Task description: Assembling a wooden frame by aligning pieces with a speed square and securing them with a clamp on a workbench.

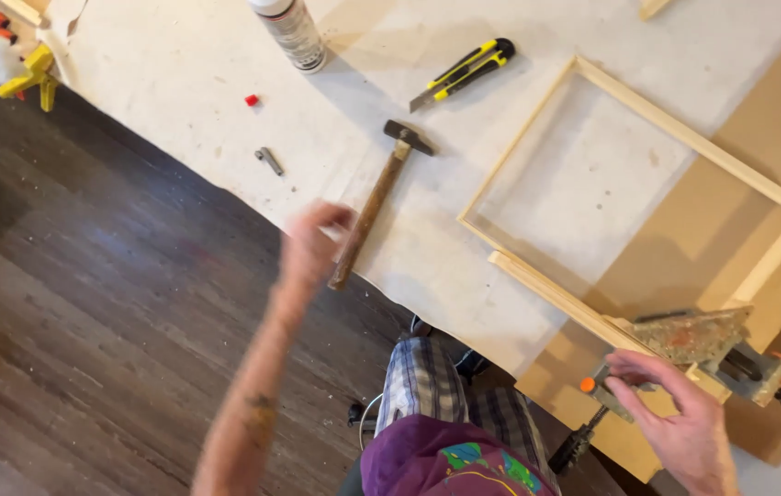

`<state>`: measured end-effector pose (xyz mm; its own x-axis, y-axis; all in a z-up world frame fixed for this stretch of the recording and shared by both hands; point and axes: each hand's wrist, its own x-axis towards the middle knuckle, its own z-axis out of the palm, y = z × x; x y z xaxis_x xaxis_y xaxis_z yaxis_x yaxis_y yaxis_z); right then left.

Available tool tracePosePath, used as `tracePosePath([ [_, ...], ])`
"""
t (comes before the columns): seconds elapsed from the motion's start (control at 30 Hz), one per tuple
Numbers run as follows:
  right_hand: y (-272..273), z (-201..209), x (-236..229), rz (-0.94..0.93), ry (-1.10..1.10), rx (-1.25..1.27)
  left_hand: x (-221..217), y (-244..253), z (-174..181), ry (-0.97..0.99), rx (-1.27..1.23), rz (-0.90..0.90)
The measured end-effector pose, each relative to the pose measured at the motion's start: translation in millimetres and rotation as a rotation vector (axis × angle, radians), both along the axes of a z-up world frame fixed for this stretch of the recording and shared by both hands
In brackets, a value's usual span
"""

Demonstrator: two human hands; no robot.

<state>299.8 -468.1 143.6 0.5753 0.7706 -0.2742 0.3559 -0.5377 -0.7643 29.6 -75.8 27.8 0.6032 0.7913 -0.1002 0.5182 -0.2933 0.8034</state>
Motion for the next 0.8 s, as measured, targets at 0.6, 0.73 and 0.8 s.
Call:
tracePosePath([
  [0.6, -7.3, -84.1, -59.9, -0.108, 0.228, 0.128, 64.1, -185.4, -55.6, -0.291, -0.285, 0.078],
  [0.73, 21.1, -42.5, -75.8, -0.236, 0.275, 0.29, 80.0, -246.8, 27.2, -0.406, -0.499, 0.14],
  [0.8, 23.5, -15.5, -76.2, -0.291, 0.276, 0.446, 89.0, -273.0, 69.1, -0.499, -0.651, 0.091],
])
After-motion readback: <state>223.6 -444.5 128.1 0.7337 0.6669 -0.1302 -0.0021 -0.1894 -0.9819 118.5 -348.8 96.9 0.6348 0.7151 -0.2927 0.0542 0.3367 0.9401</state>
